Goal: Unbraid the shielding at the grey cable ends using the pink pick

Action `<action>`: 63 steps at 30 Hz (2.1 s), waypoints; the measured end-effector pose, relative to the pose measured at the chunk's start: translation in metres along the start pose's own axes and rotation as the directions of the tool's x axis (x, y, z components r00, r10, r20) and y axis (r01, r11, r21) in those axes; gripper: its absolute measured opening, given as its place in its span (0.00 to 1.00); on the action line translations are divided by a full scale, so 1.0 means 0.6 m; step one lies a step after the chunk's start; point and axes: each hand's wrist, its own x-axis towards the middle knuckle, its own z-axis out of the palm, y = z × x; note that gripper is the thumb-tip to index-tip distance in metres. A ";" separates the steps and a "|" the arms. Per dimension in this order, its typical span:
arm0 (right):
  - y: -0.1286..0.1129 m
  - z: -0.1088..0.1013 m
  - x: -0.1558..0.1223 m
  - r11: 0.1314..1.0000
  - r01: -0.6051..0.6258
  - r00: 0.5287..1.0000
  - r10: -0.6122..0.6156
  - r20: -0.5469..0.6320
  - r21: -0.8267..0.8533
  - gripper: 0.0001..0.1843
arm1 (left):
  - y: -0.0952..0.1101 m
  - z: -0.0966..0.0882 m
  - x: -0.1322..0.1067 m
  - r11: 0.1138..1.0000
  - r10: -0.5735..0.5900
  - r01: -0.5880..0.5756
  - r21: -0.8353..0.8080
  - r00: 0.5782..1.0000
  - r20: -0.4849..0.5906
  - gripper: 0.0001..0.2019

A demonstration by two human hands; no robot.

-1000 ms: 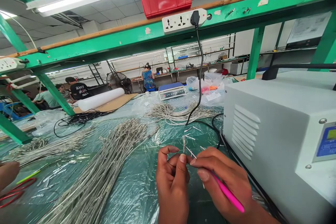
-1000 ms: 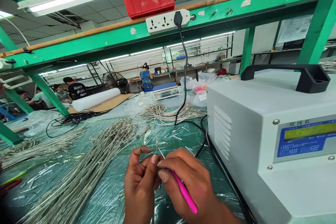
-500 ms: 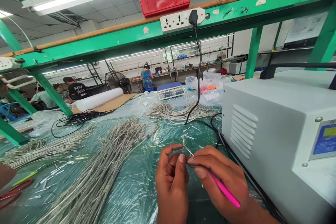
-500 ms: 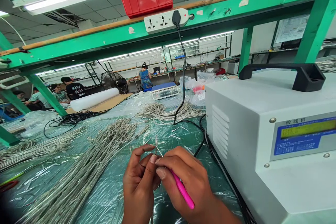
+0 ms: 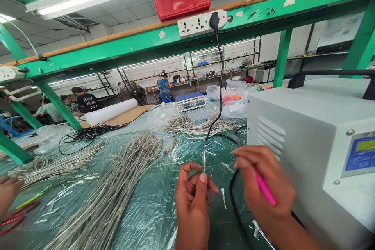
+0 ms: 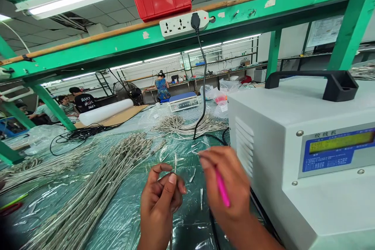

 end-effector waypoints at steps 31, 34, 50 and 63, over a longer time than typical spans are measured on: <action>-0.020 0.012 -0.015 0.941 0.097 0.936 -0.197 0.292 0.324 0.11 | 0.007 0.004 -0.008 0.990 -0.037 0.030 -0.136 0.998 -0.047 0.15; -0.020 0.010 -0.016 0.949 0.072 0.940 -0.167 0.298 0.306 0.11 | 0.006 0.006 -0.008 0.992 -0.025 0.020 -0.125 0.999 -0.041 0.15; -0.021 0.023 -0.017 0.916 -0.281 0.897 0.144 0.418 0.287 0.15 | 0.006 -0.001 -0.006 0.976 0.048 -0.026 -0.216 0.994 0.097 0.06; -0.020 0.007 -0.023 0.921 -0.055 0.965 -0.051 0.259 0.386 0.11 | 0.005 0.000 -0.004 0.976 0.071 -0.055 -0.210 0.995 0.073 0.07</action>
